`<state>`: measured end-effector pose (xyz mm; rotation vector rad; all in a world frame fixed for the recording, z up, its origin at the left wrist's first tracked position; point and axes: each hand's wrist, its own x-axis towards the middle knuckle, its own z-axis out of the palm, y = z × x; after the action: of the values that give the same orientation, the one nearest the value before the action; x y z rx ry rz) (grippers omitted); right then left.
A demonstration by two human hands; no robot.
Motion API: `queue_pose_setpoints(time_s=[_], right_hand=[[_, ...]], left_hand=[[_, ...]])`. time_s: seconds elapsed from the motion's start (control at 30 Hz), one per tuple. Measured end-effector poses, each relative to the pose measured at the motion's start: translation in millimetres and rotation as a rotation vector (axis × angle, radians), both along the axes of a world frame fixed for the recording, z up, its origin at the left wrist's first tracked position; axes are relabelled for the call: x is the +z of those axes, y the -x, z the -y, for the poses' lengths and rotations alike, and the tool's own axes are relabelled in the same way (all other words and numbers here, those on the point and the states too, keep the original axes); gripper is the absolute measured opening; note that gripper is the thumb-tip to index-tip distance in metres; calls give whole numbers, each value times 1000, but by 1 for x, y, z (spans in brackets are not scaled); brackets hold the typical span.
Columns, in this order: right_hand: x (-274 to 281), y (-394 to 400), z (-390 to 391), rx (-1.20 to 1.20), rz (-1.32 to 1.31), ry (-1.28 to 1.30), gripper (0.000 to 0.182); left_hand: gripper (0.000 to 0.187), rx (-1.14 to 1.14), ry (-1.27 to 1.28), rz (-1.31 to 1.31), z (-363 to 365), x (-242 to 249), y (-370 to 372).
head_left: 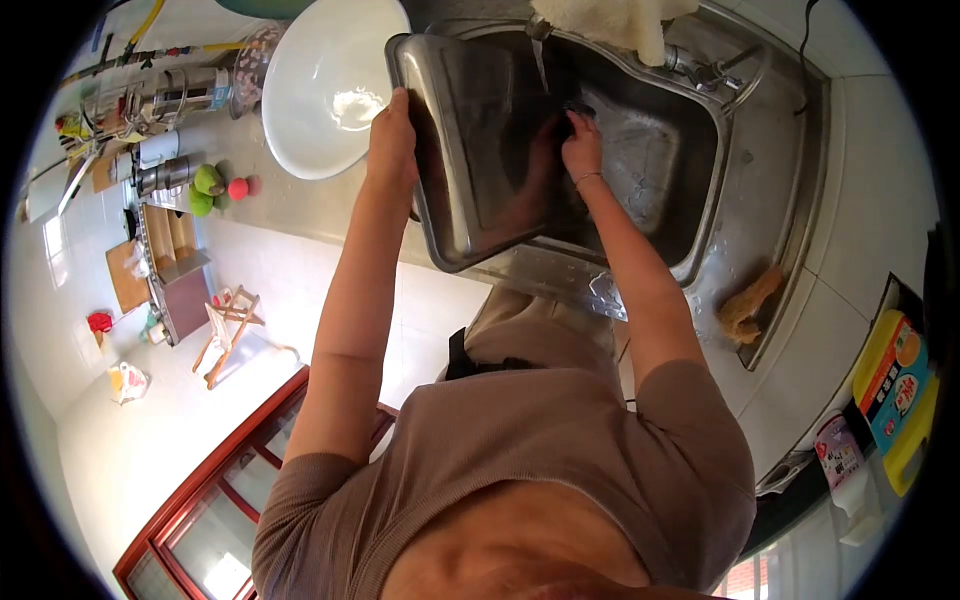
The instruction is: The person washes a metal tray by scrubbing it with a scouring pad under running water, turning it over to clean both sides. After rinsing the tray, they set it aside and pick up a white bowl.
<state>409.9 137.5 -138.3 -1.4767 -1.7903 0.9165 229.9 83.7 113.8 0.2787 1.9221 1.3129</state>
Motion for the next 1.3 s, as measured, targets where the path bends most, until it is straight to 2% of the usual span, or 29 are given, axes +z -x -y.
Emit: queue_pose_setpoints(time_s=[0.13, 0.17, 0.23, 0.3, 0.37, 0.43, 0.5, 0.63, 0.7, 0.77, 0.83, 0.9, 0.97, 1.03, 1.1, 1.17, 1.2, 1.23, 1.3], right_hand=[[136, 40, 13, 197, -314, -344, 44], [164, 51, 12, 270, -385, -395, 53], [193, 69, -2, 371, -437, -479, 48], [176, 88, -29, 285, -435, -511, 45], [144, 90, -52, 226, -449, -424, 46], [86, 81, -75, 199, -162, -359, 47], [22, 55, -97, 277, -162, -318, 45], [-88, -10, -74, 143, 34, 2, 52], [-104, -42, -46, 143, 53, 258, 53], [-89, -70, -14, 210, 107, 464, 54], [-86, -87, 22, 218, 151, 473, 54], [-57, -88, 55, 199, 369, 654, 52], [-33, -87, 88, 240, 249, 484, 51], [73, -69, 110, 261, 214, 354, 53], [132, -50, 127, 257, 100, 56, 53], [198, -31, 126, 347, -26, -69, 52], [216, -21, 124, 363, -70, -137, 50], [223, -13, 117, 373, -64, -158, 50], [223, 6, 86, 360, -119, -259, 53]], left_hand=[[44, -57, 46, 0, -4, 10, -10], [44, -57, 48, -4, -6, 9, -11], [43, -71, 31, 2, -6, 7, -10], [43, -60, 55, -1, -6, 9, -13], [44, -76, 78, -60, -4, 9, -14], [44, -58, 93, -66, 0, 8, -14], [44, -41, 105, -67, 4, 4, -13], [44, -20, -21, 32, 8, -3, -12], [44, -1, -53, 73, 6, -5, -11], [43, -9, -32, 60, 4, -6, -10], [43, -14, -31, 74, 2, -4, -9], [43, -20, -33, 91, 0, -3, -8], [42, -19, -40, 107, -2, -4, -6], [42, -18, -69, 111, -3, -3, -8], [42, -12, -97, 115, -3, -1, -10], [42, -17, -57, 157, -4, 0, -10], [43, -11, -129, 272, -6, -7, -7], [43, -5, -153, 274, -6, -10, -8], [45, 27, -202, 104, -9, -16, -16]])
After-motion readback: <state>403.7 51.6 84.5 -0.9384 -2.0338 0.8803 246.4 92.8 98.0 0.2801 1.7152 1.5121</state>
